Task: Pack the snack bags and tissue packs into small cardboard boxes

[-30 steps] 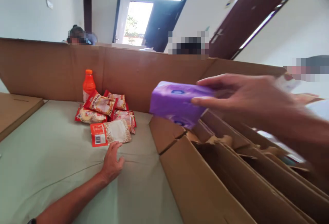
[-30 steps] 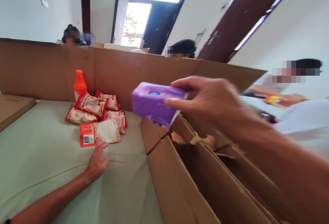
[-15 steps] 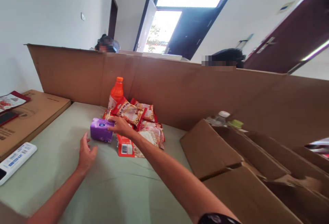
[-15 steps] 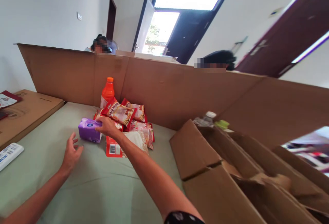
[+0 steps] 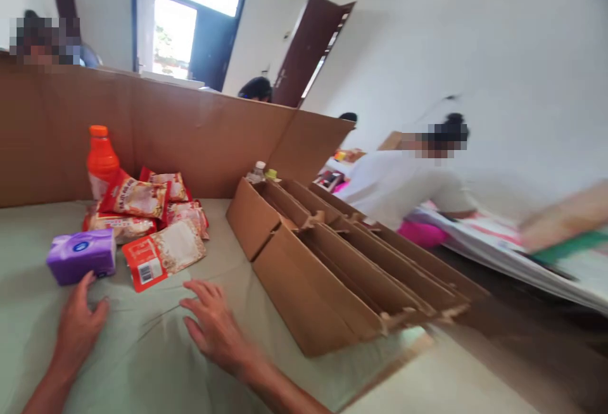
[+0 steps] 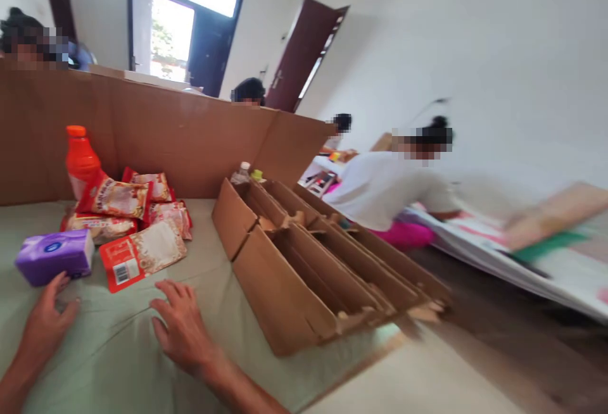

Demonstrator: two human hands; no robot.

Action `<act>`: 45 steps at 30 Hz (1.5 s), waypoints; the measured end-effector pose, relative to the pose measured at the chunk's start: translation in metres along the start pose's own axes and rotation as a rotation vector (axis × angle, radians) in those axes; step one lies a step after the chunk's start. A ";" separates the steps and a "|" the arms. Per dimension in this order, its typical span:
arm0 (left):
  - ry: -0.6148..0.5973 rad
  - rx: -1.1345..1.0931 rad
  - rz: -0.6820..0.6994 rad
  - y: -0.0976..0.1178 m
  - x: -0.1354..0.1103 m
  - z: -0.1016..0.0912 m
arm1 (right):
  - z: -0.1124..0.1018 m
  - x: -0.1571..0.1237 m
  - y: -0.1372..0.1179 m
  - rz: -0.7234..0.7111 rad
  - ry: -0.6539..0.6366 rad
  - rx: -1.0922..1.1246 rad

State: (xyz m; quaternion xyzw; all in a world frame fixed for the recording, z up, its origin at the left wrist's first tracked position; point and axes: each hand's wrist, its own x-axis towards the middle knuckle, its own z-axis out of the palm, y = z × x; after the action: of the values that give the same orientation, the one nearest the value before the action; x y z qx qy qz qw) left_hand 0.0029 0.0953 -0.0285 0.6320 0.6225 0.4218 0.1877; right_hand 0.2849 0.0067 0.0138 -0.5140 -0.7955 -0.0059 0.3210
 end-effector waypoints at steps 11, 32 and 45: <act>0.077 0.141 -0.056 0.021 -0.001 -0.011 | -0.193 -0.079 0.060 0.309 0.239 -0.759; 0.108 -0.117 -0.026 0.052 -0.180 -0.076 | -0.126 -0.078 0.028 0.150 0.172 0.354; -0.078 -0.303 -0.221 0.071 -0.133 -0.004 | 0.006 -0.080 0.034 0.458 -0.109 0.406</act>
State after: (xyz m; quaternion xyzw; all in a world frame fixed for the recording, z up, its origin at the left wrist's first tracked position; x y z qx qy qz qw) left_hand 0.0618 -0.0427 -0.0120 0.5400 0.6099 0.4628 0.3497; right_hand 0.3313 -0.0405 -0.0430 -0.6047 -0.6600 0.2531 0.3670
